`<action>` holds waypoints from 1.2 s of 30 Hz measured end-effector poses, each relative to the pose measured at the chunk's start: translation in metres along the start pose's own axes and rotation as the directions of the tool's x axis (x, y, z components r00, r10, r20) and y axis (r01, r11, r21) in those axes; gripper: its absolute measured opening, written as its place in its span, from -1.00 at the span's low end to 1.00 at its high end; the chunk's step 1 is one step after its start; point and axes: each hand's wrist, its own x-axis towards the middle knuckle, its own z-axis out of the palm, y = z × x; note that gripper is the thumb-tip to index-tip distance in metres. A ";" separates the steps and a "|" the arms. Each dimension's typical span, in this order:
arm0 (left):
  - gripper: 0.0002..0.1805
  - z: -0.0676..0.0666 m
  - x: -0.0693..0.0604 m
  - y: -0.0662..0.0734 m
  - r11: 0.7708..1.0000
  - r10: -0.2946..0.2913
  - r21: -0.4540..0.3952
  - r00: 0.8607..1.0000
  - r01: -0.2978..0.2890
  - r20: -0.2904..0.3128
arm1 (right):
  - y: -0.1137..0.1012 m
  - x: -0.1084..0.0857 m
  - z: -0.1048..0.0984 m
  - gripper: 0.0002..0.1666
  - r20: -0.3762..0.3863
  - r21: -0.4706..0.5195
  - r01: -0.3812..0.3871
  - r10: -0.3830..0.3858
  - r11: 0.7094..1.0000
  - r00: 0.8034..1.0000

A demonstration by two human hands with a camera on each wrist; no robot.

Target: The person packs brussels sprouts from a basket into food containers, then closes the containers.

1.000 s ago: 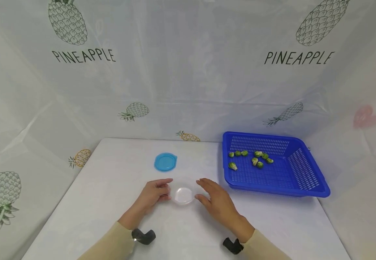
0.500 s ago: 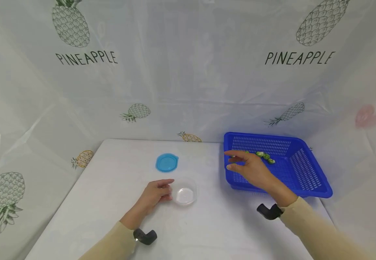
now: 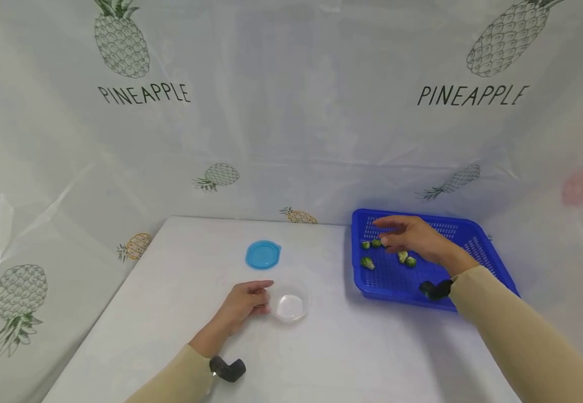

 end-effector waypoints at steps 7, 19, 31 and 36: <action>-0.52 0.003 0.002 -0.001 1.000 -0.005 0.016 1.000 0.005 -0.006 | 0.031 0.025 -0.009 -0.16 0.073 0.042 -0.082 0.079 0.996 0.994; -0.54 0.005 0.004 -0.005 1.000 -0.022 0.016 0.999 0.023 -0.028 | 0.061 0.052 -0.003 -0.19 0.165 0.093 -0.122 0.105 0.988 0.981; -0.53 0.005 0.004 -0.003 1.000 -0.029 0.001 0.999 0.029 -0.019 | 0.087 0.063 0.007 -0.29 0.227 0.046 -0.098 0.085 0.994 0.970; -0.53 0.003 0.005 -0.003 1.000 -0.019 0.000 1.000 0.019 -0.016 | 0.090 0.069 0.009 -0.29 0.223 0.036 -0.073 0.063 0.997 0.973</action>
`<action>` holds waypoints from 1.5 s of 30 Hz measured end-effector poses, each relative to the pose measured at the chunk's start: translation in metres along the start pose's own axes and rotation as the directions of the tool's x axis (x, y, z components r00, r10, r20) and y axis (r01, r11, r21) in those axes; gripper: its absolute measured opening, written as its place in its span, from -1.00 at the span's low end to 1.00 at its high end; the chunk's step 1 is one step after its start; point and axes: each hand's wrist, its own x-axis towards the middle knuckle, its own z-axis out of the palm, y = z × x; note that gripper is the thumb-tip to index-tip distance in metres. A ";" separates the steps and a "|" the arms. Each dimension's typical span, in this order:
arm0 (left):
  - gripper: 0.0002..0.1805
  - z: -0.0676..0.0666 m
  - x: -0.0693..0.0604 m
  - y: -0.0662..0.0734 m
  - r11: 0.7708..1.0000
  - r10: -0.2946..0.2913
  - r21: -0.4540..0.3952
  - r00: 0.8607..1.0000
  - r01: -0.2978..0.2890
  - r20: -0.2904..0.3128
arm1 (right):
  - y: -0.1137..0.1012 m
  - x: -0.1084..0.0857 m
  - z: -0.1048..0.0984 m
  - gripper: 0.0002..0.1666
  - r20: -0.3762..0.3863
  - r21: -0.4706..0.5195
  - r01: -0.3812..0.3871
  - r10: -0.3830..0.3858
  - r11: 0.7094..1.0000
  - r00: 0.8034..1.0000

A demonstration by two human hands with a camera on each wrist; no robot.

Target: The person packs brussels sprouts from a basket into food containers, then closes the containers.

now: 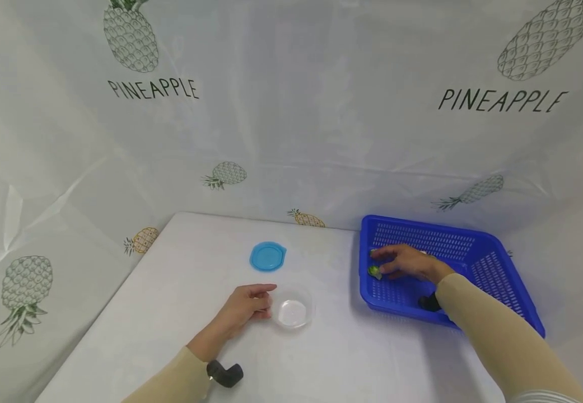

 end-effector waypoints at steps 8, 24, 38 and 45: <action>-0.53 0.000 0.001 0.000 1.000 -0.007 -0.007 1.000 0.007 0.009 | -0.001 0.003 0.004 -0.26 -0.009 -0.070 0.003 -0.004 0.998 1.000; -0.52 0.000 -0.002 -0.002 1.000 0.002 -0.023 1.000 -0.002 0.022 | -0.003 0.009 0.010 -0.54 -0.040 -0.283 0.043 -0.057 0.958 0.998; -0.54 0.001 0.001 -0.002 1.000 -0.008 0.000 1.000 0.008 0.012 | 0.001 0.007 0.000 -0.45 -0.085 -0.264 0.041 -0.065 0.964 0.994; -0.55 0.001 -0.001 -0.001 1.000 -0.012 0.009 1.000 0.012 0.011 | -0.003 0.002 -0.001 -0.49 -0.128 -0.244 0.055 -0.088 0.968 0.988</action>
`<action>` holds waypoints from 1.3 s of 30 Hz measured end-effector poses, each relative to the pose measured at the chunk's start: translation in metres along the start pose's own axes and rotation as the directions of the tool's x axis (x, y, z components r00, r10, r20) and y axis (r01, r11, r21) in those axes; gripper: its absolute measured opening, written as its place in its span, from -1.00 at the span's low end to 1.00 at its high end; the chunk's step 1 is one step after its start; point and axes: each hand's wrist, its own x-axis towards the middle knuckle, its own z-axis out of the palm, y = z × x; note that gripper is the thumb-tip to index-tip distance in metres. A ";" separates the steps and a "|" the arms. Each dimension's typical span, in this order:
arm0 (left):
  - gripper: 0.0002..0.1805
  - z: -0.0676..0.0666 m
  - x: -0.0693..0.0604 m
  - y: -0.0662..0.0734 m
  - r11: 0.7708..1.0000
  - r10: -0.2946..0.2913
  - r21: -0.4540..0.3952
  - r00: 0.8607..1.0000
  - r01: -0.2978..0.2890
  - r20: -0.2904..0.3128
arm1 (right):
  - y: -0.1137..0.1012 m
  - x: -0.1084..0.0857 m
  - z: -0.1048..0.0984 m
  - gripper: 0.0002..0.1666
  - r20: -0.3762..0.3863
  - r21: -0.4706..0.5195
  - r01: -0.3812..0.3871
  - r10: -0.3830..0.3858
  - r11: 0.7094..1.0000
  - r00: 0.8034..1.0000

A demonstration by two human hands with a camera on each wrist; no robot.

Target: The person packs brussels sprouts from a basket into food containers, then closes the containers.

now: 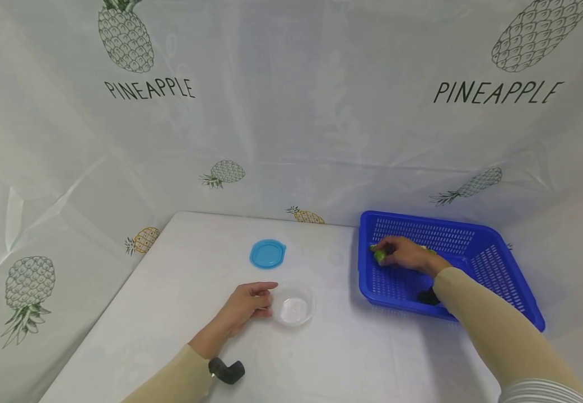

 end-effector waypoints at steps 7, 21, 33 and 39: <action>-0.56 0.000 0.000 0.002 1.000 -0.002 -0.002 1.000 0.002 0.004 | -0.011 -0.005 -0.004 -0.41 -0.040 -0.058 0.011 -0.014 0.998 0.999; -0.54 0.000 -0.002 0.001 1.000 0.002 -0.009 1.000 -0.002 0.009 | -0.021 -0.010 -0.007 -0.59 -0.133 -0.083 0.010 -0.021 0.996 0.991; -0.52 0.000 -0.004 0.002 1.000 0.012 -0.019 1.000 -0.012 0.020 | -0.035 -0.021 -0.014 -0.48 -0.178 -0.073 -0.024 0.011 0.997 0.984; -0.53 0.000 -0.005 0.002 1.000 0.005 -0.013 1.000 -0.005 0.010 | -0.048 -0.028 -0.017 -0.44 -0.196 -0.057 -0.038 0.026 0.998 0.980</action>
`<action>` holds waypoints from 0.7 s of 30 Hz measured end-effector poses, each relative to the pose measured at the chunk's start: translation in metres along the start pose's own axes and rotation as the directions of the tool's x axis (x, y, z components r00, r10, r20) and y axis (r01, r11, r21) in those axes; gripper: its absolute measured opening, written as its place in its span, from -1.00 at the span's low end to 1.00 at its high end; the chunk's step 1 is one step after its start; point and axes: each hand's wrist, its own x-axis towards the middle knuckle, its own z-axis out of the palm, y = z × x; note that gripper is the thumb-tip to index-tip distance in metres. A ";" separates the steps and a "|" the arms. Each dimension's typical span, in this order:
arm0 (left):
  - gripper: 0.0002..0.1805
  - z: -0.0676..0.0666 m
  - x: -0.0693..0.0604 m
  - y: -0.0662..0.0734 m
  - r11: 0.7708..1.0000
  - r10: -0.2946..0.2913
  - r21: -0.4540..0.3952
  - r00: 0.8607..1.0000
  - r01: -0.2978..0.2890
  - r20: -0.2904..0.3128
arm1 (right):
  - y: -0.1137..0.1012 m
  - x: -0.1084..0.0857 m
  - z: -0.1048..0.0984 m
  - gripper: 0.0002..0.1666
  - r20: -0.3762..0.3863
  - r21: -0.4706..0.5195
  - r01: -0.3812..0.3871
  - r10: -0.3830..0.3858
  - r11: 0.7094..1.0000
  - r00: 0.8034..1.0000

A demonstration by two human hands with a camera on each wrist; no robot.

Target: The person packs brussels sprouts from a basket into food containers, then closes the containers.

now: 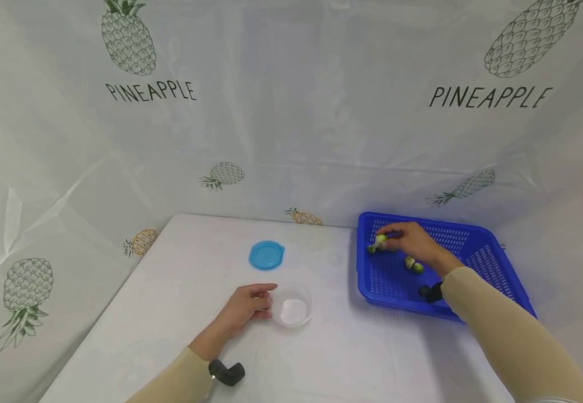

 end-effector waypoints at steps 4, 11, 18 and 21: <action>-0.53 0.000 -0.001 0.000 1.000 -0.001 0.000 1.000 0.001 -0.001 | -0.007 -0.003 -0.001 -0.46 -0.019 -0.011 -0.004 0.004 1.000 1.000; -0.53 0.000 0.000 -0.002 1.000 0.005 -0.007 1.000 -0.004 0.009 | -0.014 -0.009 -0.003 -0.53 -0.035 -0.022 0.016 -0.017 1.000 0.999; -0.52 -0.001 0.002 -0.003 1.000 0.011 -0.005 1.000 -0.011 0.018 | -0.024 -0.017 -0.003 -0.53 -0.051 -0.023 0.024 -0.025 0.999 0.998; -0.52 -0.001 0.002 -0.004 1.000 0.015 -0.016 1.000 -0.015 0.025 | -0.029 -0.020 -0.002 -0.52 -0.052 -0.020 0.028 -0.029 0.999 0.998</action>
